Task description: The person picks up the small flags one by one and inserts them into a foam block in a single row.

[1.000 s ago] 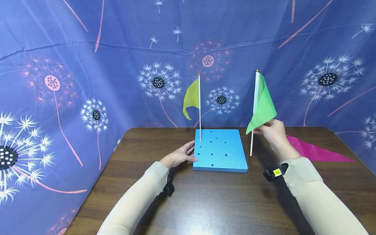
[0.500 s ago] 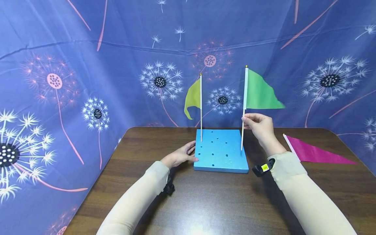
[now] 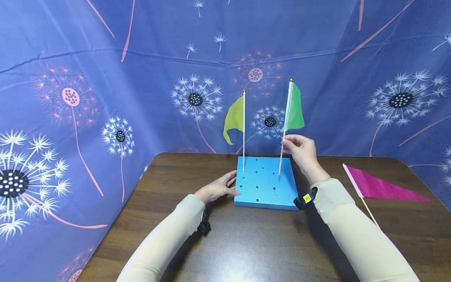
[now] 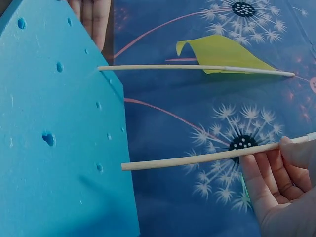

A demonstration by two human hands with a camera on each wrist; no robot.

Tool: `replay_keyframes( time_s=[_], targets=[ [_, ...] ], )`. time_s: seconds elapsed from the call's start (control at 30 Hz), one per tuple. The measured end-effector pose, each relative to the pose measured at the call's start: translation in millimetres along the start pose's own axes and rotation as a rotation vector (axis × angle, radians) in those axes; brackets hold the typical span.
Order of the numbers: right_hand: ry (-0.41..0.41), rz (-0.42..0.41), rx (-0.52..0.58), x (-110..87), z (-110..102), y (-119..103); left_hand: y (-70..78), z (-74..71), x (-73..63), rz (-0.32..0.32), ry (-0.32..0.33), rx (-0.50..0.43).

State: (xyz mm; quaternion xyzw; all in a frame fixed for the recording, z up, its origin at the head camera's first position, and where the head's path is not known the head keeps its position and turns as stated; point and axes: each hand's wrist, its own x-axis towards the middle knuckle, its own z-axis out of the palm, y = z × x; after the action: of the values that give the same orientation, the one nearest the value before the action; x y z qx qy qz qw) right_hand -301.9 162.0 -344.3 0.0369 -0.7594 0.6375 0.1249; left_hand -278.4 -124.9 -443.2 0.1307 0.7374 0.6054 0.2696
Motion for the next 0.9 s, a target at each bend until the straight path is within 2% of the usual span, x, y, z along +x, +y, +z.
replay_keyframes(
  time_s=[0.27,0.53,0.9],
  targets=[
    [-0.033,-0.033,0.03,5.5,19,2,-0.4,-0.1,1.2,0.008,0.01,-0.023],
    [-0.071,-0.024,0.014,3.4,34,7,-3.5,2.5,1.4,0.0,0.005,-0.017],
    [-0.051,-0.019,0.018,7.2,53,11,-3.3,2.0,-0.4,0.013,-0.002,-0.039]
  ],
)
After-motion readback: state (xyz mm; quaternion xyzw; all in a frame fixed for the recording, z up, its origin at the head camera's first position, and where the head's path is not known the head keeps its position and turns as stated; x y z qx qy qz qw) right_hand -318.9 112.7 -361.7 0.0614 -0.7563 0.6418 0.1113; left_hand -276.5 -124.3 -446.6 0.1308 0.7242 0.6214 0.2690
